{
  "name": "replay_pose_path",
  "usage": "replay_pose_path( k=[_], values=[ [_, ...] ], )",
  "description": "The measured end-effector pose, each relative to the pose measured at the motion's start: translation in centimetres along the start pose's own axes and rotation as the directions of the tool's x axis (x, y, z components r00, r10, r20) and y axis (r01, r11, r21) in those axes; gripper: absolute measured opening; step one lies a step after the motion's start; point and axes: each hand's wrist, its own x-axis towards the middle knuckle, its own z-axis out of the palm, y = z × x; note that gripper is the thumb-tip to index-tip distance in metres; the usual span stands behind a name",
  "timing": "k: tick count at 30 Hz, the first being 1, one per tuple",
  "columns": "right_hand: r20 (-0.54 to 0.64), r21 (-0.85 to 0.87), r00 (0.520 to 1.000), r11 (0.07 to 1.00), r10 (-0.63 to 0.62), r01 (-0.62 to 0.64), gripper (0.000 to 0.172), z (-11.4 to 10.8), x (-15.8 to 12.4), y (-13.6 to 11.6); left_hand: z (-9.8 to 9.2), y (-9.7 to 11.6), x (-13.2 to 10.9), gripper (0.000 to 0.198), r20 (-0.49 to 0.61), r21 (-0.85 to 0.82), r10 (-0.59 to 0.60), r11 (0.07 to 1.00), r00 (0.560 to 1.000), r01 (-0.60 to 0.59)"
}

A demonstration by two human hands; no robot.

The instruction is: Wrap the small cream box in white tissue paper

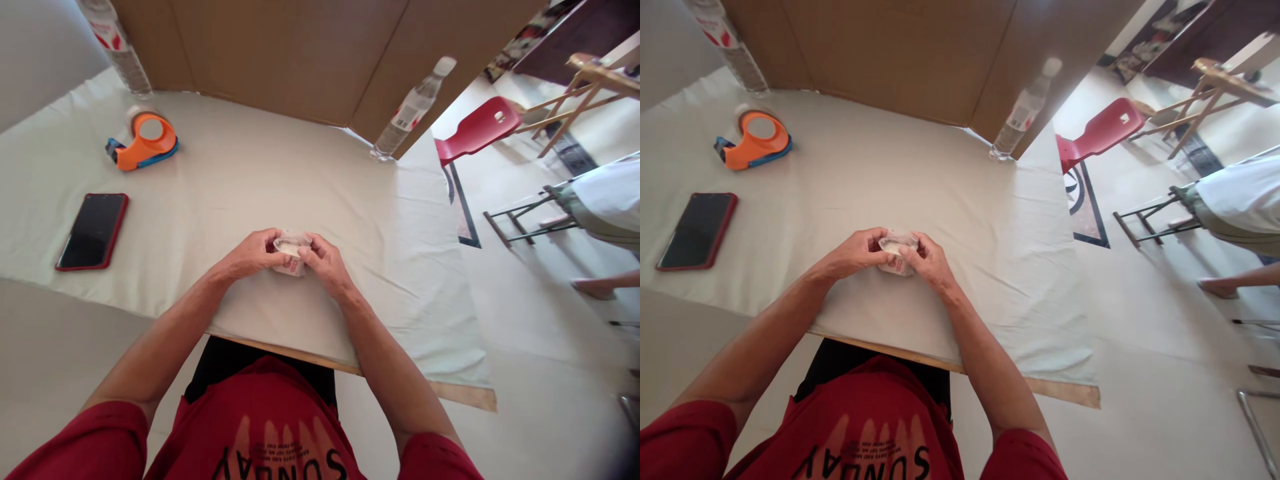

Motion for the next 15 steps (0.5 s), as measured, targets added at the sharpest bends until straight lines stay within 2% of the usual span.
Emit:
replay_pose_path(
  k=[3,9,12,15],
  values=[
    [0.018,-0.085,1.0,0.996,-0.014,0.016,0.064,0.0,-0.4,0.1,0.1,0.0,0.0,0.045,-0.022,0.007,0.008,1.0,1.0,-0.008],
    [-0.039,-0.292,0.995,0.953,-0.091,0.075,0.057,0.3,-0.9,-0.2,0.1,0.5,-0.2,0.042,0.038,0.032,0.024,0.999,0.999,-0.025],
    [-0.059,-0.285,0.994,0.956,-0.095,0.075,0.051,0.3,-0.6,-0.1,0.0,0.2,0.0,0.038,0.038,0.03,0.036,0.999,0.999,-0.038],
    [-0.099,-0.202,0.992,0.978,-0.078,0.057,0.044,0.1,0.2,-0.1,0.0,-0.2,0.2,0.037,0.031,0.015,0.042,0.999,0.999,-0.042]
  ],
)
